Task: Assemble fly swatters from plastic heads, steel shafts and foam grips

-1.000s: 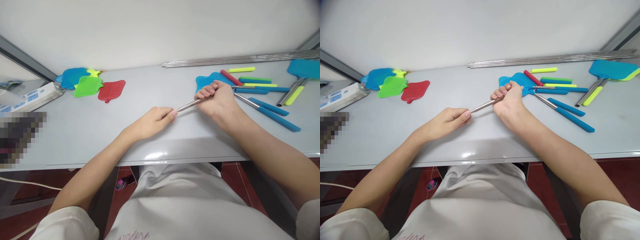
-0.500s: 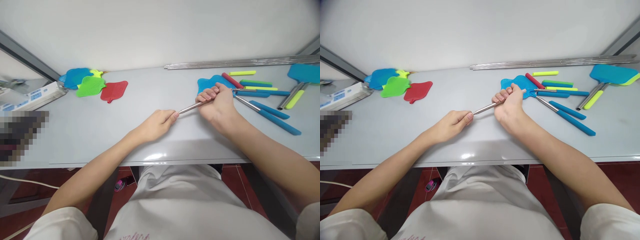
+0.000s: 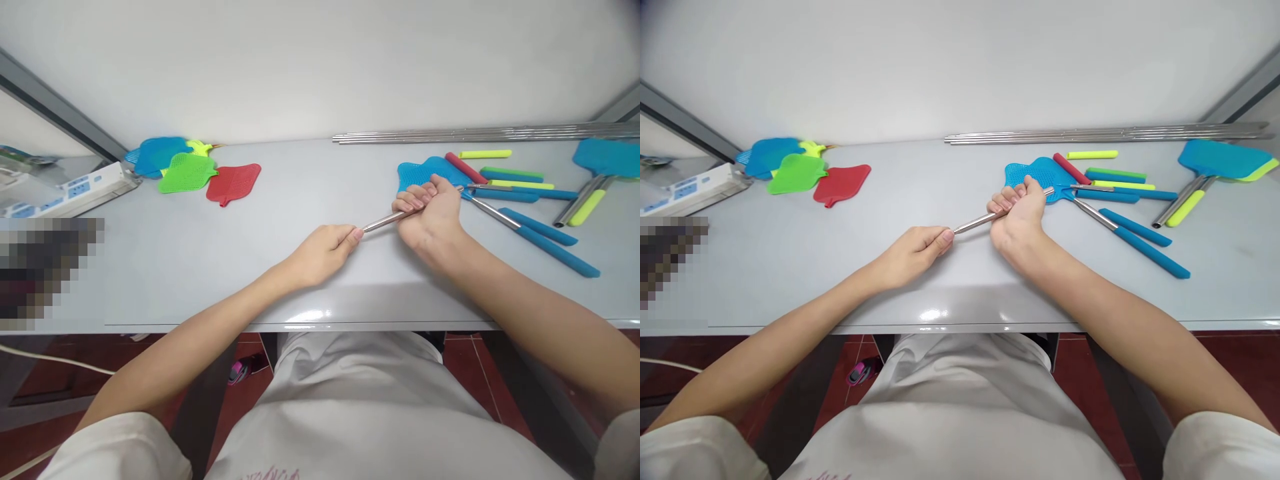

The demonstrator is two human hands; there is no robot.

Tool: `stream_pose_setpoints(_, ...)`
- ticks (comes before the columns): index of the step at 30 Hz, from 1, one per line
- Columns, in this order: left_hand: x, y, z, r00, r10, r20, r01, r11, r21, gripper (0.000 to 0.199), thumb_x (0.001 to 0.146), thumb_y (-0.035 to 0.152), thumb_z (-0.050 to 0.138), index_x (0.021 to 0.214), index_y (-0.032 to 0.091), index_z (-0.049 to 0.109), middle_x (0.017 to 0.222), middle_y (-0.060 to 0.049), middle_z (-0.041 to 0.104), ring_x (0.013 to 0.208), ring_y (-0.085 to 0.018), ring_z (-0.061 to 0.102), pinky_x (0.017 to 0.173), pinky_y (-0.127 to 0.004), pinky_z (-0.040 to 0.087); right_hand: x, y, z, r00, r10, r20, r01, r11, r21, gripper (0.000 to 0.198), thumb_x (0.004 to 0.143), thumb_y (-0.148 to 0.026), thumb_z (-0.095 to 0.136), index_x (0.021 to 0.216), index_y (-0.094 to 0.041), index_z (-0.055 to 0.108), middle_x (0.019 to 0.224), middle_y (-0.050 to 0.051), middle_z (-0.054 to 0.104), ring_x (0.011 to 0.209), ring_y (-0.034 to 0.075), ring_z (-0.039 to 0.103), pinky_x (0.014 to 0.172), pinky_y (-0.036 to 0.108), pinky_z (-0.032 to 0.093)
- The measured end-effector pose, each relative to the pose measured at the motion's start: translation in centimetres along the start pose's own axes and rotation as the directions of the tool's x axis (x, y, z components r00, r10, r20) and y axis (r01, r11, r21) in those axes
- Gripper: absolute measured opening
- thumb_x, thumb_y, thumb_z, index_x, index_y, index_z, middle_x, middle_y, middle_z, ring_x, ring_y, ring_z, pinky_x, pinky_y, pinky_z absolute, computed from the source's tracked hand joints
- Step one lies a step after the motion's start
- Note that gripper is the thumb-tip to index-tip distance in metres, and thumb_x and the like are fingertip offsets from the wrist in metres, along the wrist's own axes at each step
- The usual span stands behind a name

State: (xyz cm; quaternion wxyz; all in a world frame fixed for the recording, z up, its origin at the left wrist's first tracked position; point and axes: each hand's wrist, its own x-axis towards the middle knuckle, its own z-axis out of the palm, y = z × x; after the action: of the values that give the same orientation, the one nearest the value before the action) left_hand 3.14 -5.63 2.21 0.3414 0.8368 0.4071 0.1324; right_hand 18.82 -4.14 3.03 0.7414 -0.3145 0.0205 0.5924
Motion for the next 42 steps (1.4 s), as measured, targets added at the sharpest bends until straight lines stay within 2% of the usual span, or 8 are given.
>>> stream_pose_setpoints(13, -0.06, -0.01, 0.01, 0.999, -0.005, -0.032, 0.006, 1.0, 0.022, 0.037, 0.087, 0.039, 0.026, 0.057, 0.017, 0.031, 0.052, 0.005, 0.034, 0.049, -0.007, 0.031, 0.05, -0.022, 0.026, -0.13, -0.42, 0.19, 1.0, 0.006, -0.017, -0.008, 0.995, -0.098, 0.032, 0.082, -0.023, 0.03, 0.055, -0.018, 0.014, 0.04, -0.007, 0.015, 0.031, 0.004, 0.018, 0.033, 0.019, 0.018)
stream_pose_setpoints(32, -0.05, 0.08, -0.06, 1.0, -0.004, -0.024, 0.006, 0.999, 0.049, 0.037, 0.086, 0.039, 0.027, 0.057, 0.017, 0.03, 0.052, 0.005, 0.034, 0.048, -0.007, 0.032, 0.05, -0.022, 0.026, 0.07, -0.59, 0.14, 0.999, 0.04, -0.03, -0.042, 0.997, -0.069, 0.029, 0.08, -0.02, 0.031, 0.056, -0.018, 0.015, 0.039, -0.008, 0.016, 0.03, 0.005, 0.019, 0.033, 0.019, 0.019)
stream_pose_setpoints(42, -0.07, 0.02, -0.28, 0.996, 0.074, 0.052, -0.077, 0.995, 0.062, 0.039, 0.086, 0.041, 0.027, 0.056, 0.017, 0.032, 0.05, 0.005, 0.031, 0.046, -0.006, 0.03, 0.048, -0.021, 0.024, -0.58, 0.1, -0.07, 0.987, 0.153, -0.045, -0.157, 0.984, -0.09, 0.026, 0.075, -0.018, 0.033, 0.056, -0.019, 0.015, 0.038, -0.008, 0.016, 0.031, 0.005, 0.018, 0.032, 0.018, 0.02)
